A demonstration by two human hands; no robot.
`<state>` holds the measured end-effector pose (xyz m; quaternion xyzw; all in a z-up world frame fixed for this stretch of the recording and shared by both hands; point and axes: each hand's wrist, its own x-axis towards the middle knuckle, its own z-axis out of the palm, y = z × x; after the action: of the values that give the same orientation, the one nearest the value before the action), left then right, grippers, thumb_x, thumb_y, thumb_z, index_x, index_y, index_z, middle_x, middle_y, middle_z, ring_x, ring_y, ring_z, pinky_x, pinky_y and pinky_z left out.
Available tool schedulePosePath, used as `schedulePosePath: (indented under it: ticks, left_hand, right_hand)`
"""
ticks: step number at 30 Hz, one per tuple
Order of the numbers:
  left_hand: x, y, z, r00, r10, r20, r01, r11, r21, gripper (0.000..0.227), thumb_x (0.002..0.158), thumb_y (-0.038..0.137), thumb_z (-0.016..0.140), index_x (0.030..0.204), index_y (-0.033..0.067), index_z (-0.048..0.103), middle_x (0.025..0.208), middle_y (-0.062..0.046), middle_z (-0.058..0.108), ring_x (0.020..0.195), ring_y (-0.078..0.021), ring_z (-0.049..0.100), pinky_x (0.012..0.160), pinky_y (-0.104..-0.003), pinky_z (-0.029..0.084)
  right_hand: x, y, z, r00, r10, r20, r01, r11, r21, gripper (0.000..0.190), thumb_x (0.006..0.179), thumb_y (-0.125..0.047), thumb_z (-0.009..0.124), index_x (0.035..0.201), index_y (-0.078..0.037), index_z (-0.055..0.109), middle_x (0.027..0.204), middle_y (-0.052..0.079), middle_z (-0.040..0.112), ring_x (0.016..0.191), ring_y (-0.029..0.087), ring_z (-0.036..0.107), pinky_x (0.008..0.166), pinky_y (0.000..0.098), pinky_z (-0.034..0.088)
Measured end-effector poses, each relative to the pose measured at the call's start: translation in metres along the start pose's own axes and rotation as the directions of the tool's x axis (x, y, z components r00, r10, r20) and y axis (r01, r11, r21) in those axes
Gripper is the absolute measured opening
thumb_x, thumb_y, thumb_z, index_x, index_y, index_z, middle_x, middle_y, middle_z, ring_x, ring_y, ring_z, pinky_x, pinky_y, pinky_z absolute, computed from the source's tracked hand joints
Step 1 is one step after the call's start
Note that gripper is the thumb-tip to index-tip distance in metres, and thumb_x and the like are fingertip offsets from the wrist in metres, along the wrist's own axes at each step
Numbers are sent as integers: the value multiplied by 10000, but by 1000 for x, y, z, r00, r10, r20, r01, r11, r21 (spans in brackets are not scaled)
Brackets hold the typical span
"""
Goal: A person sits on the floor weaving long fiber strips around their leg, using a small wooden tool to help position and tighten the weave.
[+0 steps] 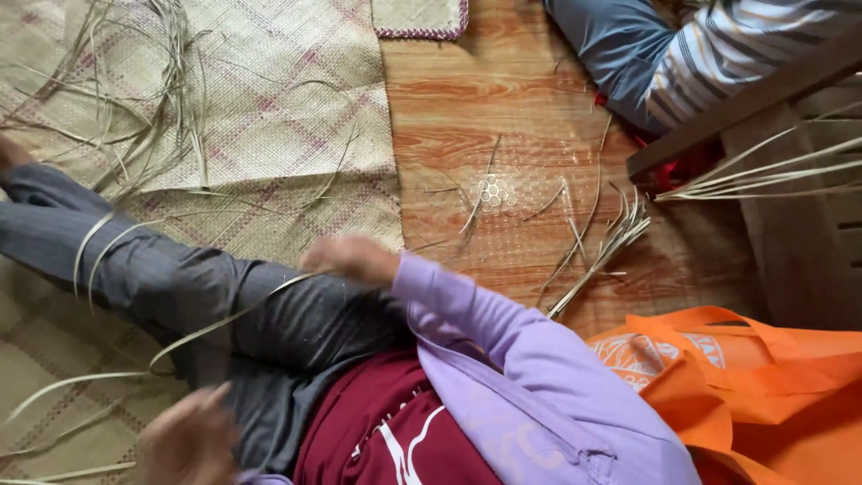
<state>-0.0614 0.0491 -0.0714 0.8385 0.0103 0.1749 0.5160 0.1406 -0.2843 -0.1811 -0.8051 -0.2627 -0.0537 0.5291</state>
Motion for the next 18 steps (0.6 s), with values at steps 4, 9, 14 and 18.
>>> schedulePosePath:
  ticks: [4, 9, 14, 18]
  left_hand:
    - [40, 58, 59, 991, -118, 66, 105, 979, 175, 72, 1073, 188, 747, 1062, 232, 803, 508, 28, 571, 537, -182, 598, 652, -333, 539]
    - [41, 53, 68, 986, -131, 103, 97, 952, 289, 136, 1055, 318, 742, 930, 264, 744, 499, 55, 578, 559, -219, 643, 642, -381, 543]
    - [50, 56, 46, 953, -238, 188, 163, 926, 341, 105, 1060, 311, 692, 1035, 227, 750, 775, -111, 738, 825, -430, 709, 791, -552, 534]
    - [57, 53, 26, 902, -334, 273, 224, 903, 365, 112, 1029, 346, 676, 1027, 253, 738, 715, -122, 718, 821, -449, 705, 788, -544, 536]
  right_hand:
    - [10, -169, 13, 784, 383, 489, -469, 881, 60, 509, 1025, -620, 451, 1099, -186, 705, 998, 204, 758, 1070, 446, 706, 932, 568, 547]
    - [-2, -154, 35, 820, 385, 422, -521, 808, 274, 396, 1050, -503, 556, 1019, -161, 753, 853, 102, 749, 878, 265, 712, 814, 440, 579]
    - [-1, -85, 10, 732, 519, 441, -681, 539, 495, 365, 1011, -432, 638, 1084, -99, 771, 769, 24, 610, 757, 129, 610, 724, 268, 546]
    - [7, -48, -29, 603, 503, 620, -773, 173, 611, 475, 1073, -532, 496, 719, -219, 451, 532, -132, 225, 377, 9, 231, 334, 156, 198]
